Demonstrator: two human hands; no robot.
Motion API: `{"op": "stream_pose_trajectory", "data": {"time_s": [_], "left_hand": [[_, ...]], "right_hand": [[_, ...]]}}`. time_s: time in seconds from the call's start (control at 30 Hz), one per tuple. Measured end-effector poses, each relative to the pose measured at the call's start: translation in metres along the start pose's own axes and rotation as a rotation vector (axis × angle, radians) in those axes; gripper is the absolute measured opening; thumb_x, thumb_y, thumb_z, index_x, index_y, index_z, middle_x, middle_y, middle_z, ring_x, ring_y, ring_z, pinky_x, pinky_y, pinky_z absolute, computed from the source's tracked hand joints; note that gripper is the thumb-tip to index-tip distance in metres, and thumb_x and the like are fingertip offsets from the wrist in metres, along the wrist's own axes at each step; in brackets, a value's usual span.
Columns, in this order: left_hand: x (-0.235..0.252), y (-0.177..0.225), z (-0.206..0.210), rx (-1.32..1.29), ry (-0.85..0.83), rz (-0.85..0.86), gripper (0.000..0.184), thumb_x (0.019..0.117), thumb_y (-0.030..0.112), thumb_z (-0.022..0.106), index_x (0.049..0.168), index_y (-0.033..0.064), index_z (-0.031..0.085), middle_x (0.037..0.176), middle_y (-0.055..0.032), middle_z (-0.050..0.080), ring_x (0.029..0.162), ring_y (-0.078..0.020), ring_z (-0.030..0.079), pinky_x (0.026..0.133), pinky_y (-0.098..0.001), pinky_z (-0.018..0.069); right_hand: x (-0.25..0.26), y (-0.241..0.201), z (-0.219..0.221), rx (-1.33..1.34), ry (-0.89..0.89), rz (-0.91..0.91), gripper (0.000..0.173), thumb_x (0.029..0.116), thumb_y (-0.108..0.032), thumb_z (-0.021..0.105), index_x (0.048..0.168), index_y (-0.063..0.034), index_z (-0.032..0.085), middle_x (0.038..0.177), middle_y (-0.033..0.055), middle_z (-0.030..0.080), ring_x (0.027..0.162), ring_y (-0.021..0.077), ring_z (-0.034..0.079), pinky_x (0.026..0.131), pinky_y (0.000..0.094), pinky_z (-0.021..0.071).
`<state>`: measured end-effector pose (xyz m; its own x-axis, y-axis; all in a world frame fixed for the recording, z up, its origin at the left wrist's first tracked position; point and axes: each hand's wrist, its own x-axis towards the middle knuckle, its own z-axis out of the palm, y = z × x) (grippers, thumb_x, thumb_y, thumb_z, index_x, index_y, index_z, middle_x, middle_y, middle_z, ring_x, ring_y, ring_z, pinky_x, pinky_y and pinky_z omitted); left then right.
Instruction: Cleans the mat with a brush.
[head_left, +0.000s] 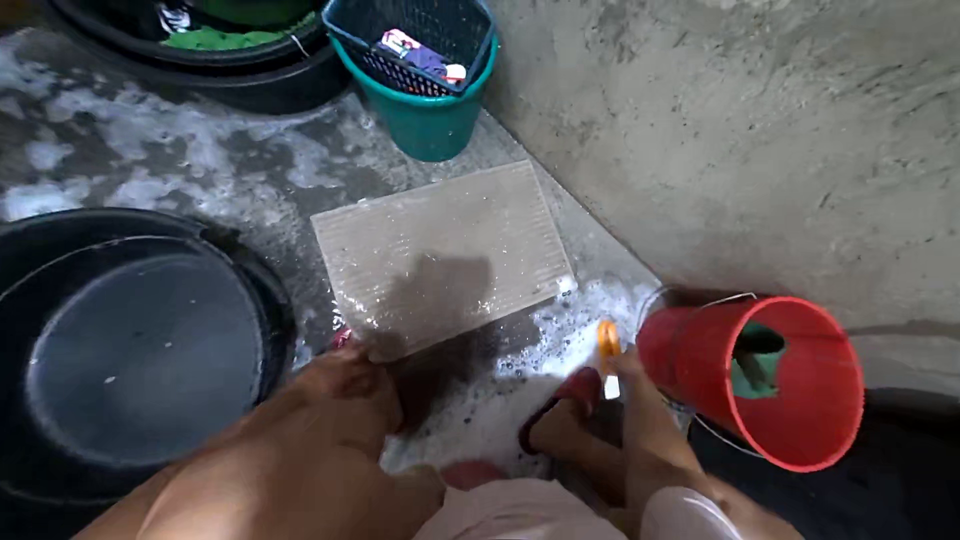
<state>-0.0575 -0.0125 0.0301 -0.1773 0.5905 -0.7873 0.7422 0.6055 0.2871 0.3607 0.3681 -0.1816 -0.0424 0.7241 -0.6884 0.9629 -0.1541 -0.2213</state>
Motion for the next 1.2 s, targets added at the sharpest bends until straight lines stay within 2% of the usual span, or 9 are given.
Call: {"op": "stream_pose_trajectory", "data": {"time_s": [0.17,0.3,0.47,0.6,0.7,0.8,1.0,1.1,1.2], "left_hand": [[0.146,-0.149,0.136,0.048,0.058,0.272,0.048,0.1054,0.047,0.049,0.140,0.0169,0.062,0.166,-0.0103,0.034,0.155,-0.0349,0.025,0.124,-0.0592,0.0204],[0.150,-0.158,0.153,-0.006,0.100,0.247,0.044,0.1056,0.040,0.051,0.142,0.0178,0.061,0.161,-0.0061,0.043,0.153,-0.0305,0.030,0.124,-0.0563,0.0235],[0.141,-0.167,0.180,-0.129,0.281,0.320,0.040,0.1030,0.034,0.054,0.135,0.0128,0.068,0.155,-0.0081,0.051,0.150,-0.0360,0.036,0.122,-0.0606,0.0251],[0.140,-0.170,0.184,-0.142,0.410,0.387,0.039,0.1020,0.033,0.055,0.130,0.0108,0.070,0.150,-0.0095,0.056,0.145,-0.0391,0.044,0.119,-0.0629,0.0296],[0.136,-0.175,0.184,-0.168,0.427,0.383,0.040,0.1032,0.036,0.053,0.133,0.0150,0.069,0.151,-0.0057,0.055,0.145,-0.0364,0.044,0.118,-0.0623,0.0327],[0.131,-0.179,0.186,-0.191,0.376,0.357,0.042,0.1049,0.036,0.051,0.138,0.0156,0.066,0.154,-0.0044,0.053,0.149,-0.0347,0.039,0.121,-0.0597,0.0290],[0.134,-0.182,0.203,-0.211,0.447,0.376,0.043,0.1045,0.035,0.049,0.139,0.0160,0.065,0.155,-0.0036,0.051,0.149,-0.0362,0.037,0.121,-0.0602,0.0296],[0.139,-0.183,0.209,-0.224,0.497,0.410,0.043,0.1043,0.035,0.049,0.136,0.0130,0.067,0.154,-0.0058,0.053,0.148,-0.0378,0.038,0.122,-0.0596,0.0287],[0.135,-0.181,0.201,-0.228,0.455,0.402,0.040,0.1026,0.031,0.053,0.134,0.0116,0.068,0.153,-0.0076,0.054,0.147,-0.0389,0.040,0.120,-0.0601,0.0307]], "right_hand": [[0.004,-0.016,0.034,-0.341,0.046,0.173,0.112,0.0772,-0.041,0.087,0.164,-0.0129,0.021,0.160,0.0276,0.035,0.144,0.0435,0.043,0.113,0.0590,0.0426],[0.008,-0.059,0.025,-0.434,0.171,0.073,0.090,0.0817,-0.038,0.080,0.157,-0.0143,0.036,0.133,0.0259,0.063,0.118,0.0453,0.064,0.095,0.0674,0.0520],[-0.065,-0.207,0.138,-0.163,-0.018,-0.553,0.085,0.0854,-0.037,0.076,0.156,-0.0075,0.040,0.144,0.0170,0.059,0.123,0.0285,0.065,0.101,0.0484,0.0562],[-0.116,-0.266,0.242,-0.490,-0.474,-1.118,0.073,0.0943,-0.021,0.068,0.156,-0.0450,0.039,0.159,0.0219,0.039,0.130,0.0439,0.056,0.098,0.0609,0.0538],[-0.099,-0.263,0.227,-0.571,-0.515,-1.063,0.067,0.0977,-0.021,0.064,0.155,-0.0470,0.041,0.158,0.0200,0.043,0.132,0.0459,0.053,0.100,0.0659,0.0496],[-0.041,-0.232,0.143,-0.500,-0.263,-0.724,0.053,0.1001,-0.034,0.058,0.152,-0.0277,0.052,0.149,0.0188,0.055,0.134,0.0365,0.056,0.110,0.0564,0.0468],[0.049,-0.193,0.067,-0.399,0.199,-0.349,0.088,0.0865,-0.046,0.074,0.162,-0.0356,0.031,0.145,0.0284,0.052,0.118,0.0474,0.062,0.090,0.0632,0.0553],[-0.035,-0.225,0.159,-0.283,0.079,-0.653,0.079,0.0873,-0.044,0.073,0.156,-0.0164,0.046,0.139,0.0185,0.063,0.122,0.0310,0.065,0.103,0.0483,0.0545],[-0.101,-0.240,0.235,-0.554,-0.343,-1.108,0.071,0.0939,-0.029,0.067,0.157,-0.0452,0.038,0.143,0.0223,0.057,0.122,0.0434,0.060,0.095,0.0640,0.0518]]}}
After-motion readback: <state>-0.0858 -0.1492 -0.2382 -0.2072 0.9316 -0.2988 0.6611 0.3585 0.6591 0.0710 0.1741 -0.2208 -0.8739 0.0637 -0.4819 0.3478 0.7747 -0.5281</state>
